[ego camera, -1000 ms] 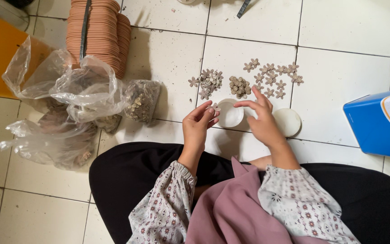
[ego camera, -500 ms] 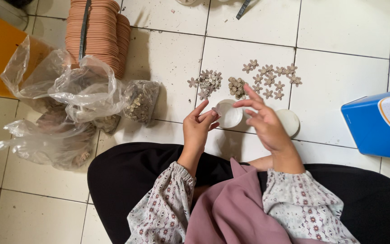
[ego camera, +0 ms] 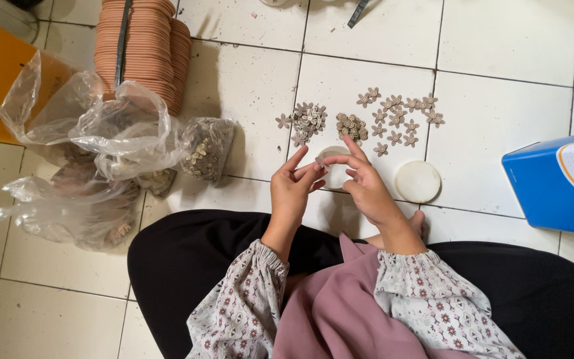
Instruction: The person sits on the floor and assembles small flower-shaped decorative pieces by pressing a central button into each flower base. They repeatedly pick up a flower, press the button into it, and place the finished piece on the floor.
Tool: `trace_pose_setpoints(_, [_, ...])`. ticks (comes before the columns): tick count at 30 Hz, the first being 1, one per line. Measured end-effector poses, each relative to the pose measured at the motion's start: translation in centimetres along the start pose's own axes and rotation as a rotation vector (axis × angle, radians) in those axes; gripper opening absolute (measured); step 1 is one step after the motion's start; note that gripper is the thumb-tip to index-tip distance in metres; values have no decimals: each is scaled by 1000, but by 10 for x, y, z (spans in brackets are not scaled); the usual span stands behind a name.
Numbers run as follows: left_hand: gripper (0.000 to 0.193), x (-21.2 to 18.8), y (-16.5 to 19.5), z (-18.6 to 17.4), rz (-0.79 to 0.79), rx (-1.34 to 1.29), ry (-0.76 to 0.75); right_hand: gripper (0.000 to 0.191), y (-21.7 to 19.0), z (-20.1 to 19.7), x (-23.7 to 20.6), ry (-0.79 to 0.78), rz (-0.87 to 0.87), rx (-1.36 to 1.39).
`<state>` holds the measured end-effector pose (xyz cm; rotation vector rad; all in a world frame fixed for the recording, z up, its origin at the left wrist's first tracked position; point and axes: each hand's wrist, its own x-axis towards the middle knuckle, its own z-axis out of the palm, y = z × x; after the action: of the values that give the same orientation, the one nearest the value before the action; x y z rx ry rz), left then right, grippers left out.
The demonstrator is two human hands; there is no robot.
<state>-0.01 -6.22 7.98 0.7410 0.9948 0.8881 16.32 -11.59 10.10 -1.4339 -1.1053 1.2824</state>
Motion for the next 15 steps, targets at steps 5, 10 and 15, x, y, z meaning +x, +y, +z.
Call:
trace_pose_setpoints(5, [63,-1,2,-1,1,-2,0,62,3,4,-1,43,-158,-88])
trace_pose_setpoints(10, [62,-1,5,-2,-28,-21,2,66,3,9,-4,143,-269,-364])
trace_pose_setpoints(15, [62,1,4,-3,-48,-38,2,72,1,15,-6,196,-342,-486])
